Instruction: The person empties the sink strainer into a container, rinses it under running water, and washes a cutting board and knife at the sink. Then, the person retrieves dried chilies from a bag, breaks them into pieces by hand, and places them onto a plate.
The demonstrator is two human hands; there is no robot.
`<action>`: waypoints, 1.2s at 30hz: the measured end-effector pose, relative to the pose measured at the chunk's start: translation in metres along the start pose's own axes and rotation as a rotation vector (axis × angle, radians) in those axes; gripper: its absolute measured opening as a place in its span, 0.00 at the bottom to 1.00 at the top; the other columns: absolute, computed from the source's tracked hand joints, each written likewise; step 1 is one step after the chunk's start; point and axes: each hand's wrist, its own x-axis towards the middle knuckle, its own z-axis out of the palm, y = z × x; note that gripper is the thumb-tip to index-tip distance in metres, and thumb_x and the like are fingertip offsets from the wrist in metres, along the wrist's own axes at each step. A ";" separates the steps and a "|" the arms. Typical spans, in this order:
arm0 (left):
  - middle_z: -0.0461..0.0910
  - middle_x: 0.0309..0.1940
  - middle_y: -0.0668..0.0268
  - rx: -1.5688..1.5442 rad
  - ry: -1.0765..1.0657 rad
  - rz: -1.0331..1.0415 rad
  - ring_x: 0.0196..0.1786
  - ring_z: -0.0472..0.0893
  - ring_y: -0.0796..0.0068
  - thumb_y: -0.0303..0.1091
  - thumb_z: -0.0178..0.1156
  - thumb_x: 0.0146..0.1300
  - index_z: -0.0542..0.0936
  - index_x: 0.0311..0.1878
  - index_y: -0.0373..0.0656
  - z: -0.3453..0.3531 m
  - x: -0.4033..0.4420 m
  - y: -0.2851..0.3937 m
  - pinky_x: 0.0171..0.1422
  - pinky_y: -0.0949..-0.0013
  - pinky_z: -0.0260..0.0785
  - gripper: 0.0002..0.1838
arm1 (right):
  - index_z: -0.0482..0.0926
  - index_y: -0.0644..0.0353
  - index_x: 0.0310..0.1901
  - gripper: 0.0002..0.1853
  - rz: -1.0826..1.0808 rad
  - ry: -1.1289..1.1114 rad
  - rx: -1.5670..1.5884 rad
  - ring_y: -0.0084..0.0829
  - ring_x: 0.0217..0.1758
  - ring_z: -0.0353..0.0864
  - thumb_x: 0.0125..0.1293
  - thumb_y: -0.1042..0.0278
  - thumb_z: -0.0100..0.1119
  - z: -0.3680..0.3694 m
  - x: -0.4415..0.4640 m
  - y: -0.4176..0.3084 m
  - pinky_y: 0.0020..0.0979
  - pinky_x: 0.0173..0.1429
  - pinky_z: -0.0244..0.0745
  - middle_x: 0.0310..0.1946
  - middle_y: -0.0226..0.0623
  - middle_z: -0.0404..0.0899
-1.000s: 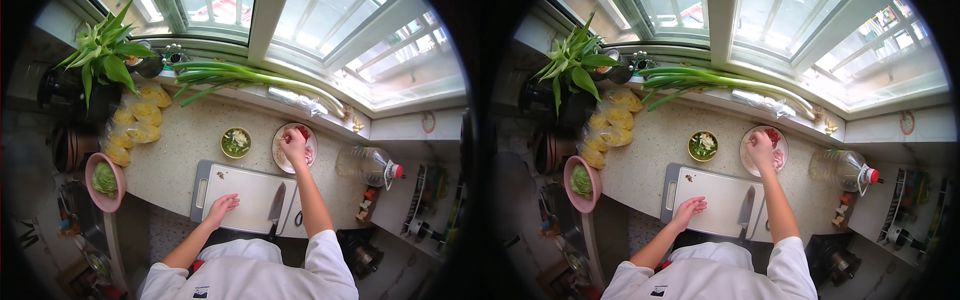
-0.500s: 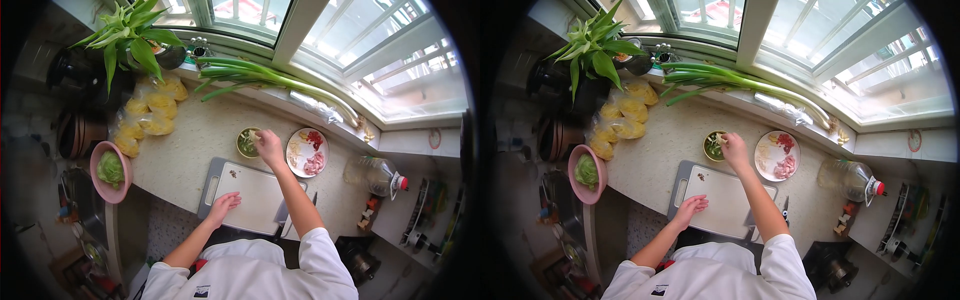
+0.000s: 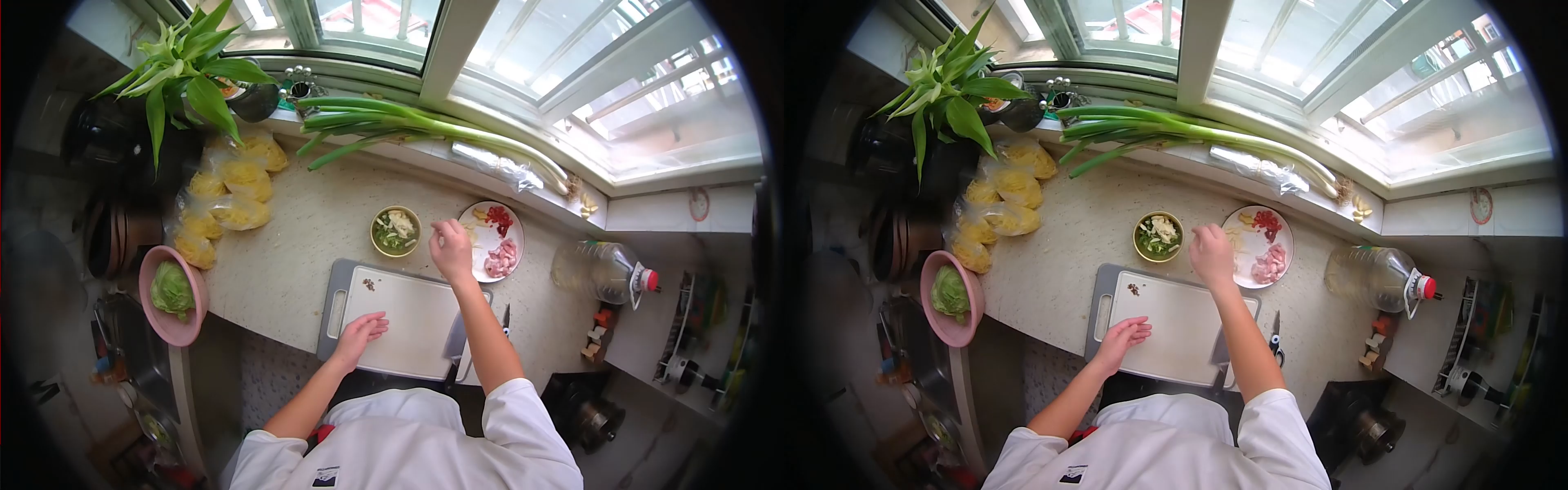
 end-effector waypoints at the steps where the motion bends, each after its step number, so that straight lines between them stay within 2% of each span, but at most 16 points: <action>1: 0.83 0.57 0.58 0.005 -0.006 -0.001 0.60 0.82 0.70 0.35 0.47 0.81 0.75 0.68 0.37 0.002 0.002 0.002 0.67 0.67 0.72 0.20 | 0.84 0.59 0.40 0.07 0.051 0.060 -0.015 0.47 0.45 0.82 0.59 0.74 0.63 -0.009 -0.005 0.015 0.44 0.49 0.78 0.38 0.43 0.81; 4: 0.82 0.58 0.58 0.019 -0.028 -0.012 0.61 0.81 0.69 0.35 0.47 0.80 0.75 0.68 0.38 0.008 0.007 0.005 0.68 0.66 0.71 0.20 | 0.83 0.59 0.40 0.08 0.135 0.069 -0.121 0.47 0.46 0.81 0.57 0.75 0.64 -0.040 -0.024 0.062 0.43 0.50 0.77 0.41 0.43 0.81; 8: 0.82 0.58 0.58 0.036 -0.057 -0.027 0.61 0.81 0.69 0.35 0.47 0.80 0.75 0.68 0.38 0.021 0.017 0.002 0.69 0.66 0.71 0.20 | 0.83 0.57 0.39 0.07 0.083 -0.197 -0.141 0.46 0.45 0.82 0.57 0.74 0.63 -0.081 -0.042 0.073 0.42 0.50 0.76 0.40 0.41 0.80; 11: 0.82 0.57 0.58 0.052 -0.076 -0.029 0.59 0.82 0.70 0.36 0.47 0.80 0.75 0.68 0.37 0.034 0.021 -0.001 0.67 0.67 0.73 0.20 | 0.82 0.57 0.38 0.06 0.002 -0.220 -0.162 0.47 0.44 0.81 0.59 0.75 0.62 -0.075 -0.050 0.069 0.43 0.48 0.76 0.39 0.42 0.80; 16: 0.82 0.57 0.57 0.090 -0.079 -0.044 0.59 0.82 0.70 0.35 0.47 0.80 0.74 0.68 0.36 0.047 0.023 -0.002 0.67 0.66 0.73 0.20 | 0.78 0.62 0.35 0.04 -0.037 -0.278 -0.119 0.51 0.42 0.80 0.58 0.77 0.58 -0.056 -0.041 0.074 0.45 0.46 0.76 0.36 0.48 0.76; 19: 0.82 0.57 0.57 0.087 -0.069 -0.047 0.59 0.82 0.69 0.35 0.47 0.80 0.74 0.68 0.36 0.050 0.023 -0.003 0.67 0.66 0.73 0.20 | 0.78 0.63 0.36 0.04 -0.085 -0.215 -0.130 0.51 0.43 0.80 0.58 0.77 0.58 -0.047 -0.029 0.078 0.45 0.46 0.76 0.36 0.48 0.76; 25: 0.82 0.58 0.56 0.098 -0.049 -0.063 0.60 0.82 0.69 0.36 0.47 0.81 0.74 0.68 0.36 0.055 0.023 -0.007 0.67 0.66 0.73 0.21 | 0.81 0.60 0.40 0.07 -0.017 -0.102 -0.104 0.51 0.44 0.80 0.60 0.76 0.59 -0.041 0.002 0.091 0.45 0.46 0.77 0.38 0.48 0.77; 31: 0.82 0.59 0.57 0.088 -0.068 -0.056 0.61 0.81 0.68 0.35 0.46 0.81 0.74 0.69 0.37 0.058 0.023 -0.008 0.68 0.66 0.72 0.20 | 0.85 0.56 0.44 0.10 0.032 -0.026 -0.076 0.48 0.43 0.82 0.60 0.76 0.63 -0.075 -0.014 0.061 0.44 0.46 0.78 0.37 0.44 0.79; 36: 0.82 0.58 0.57 0.117 -0.082 -0.048 0.60 0.82 0.69 0.36 0.46 0.81 0.74 0.68 0.36 0.064 0.025 -0.006 0.68 0.65 0.72 0.21 | 0.85 0.60 0.41 0.10 0.029 0.017 -0.096 0.47 0.41 0.82 0.56 0.78 0.63 -0.075 -0.042 0.073 0.44 0.45 0.78 0.35 0.43 0.79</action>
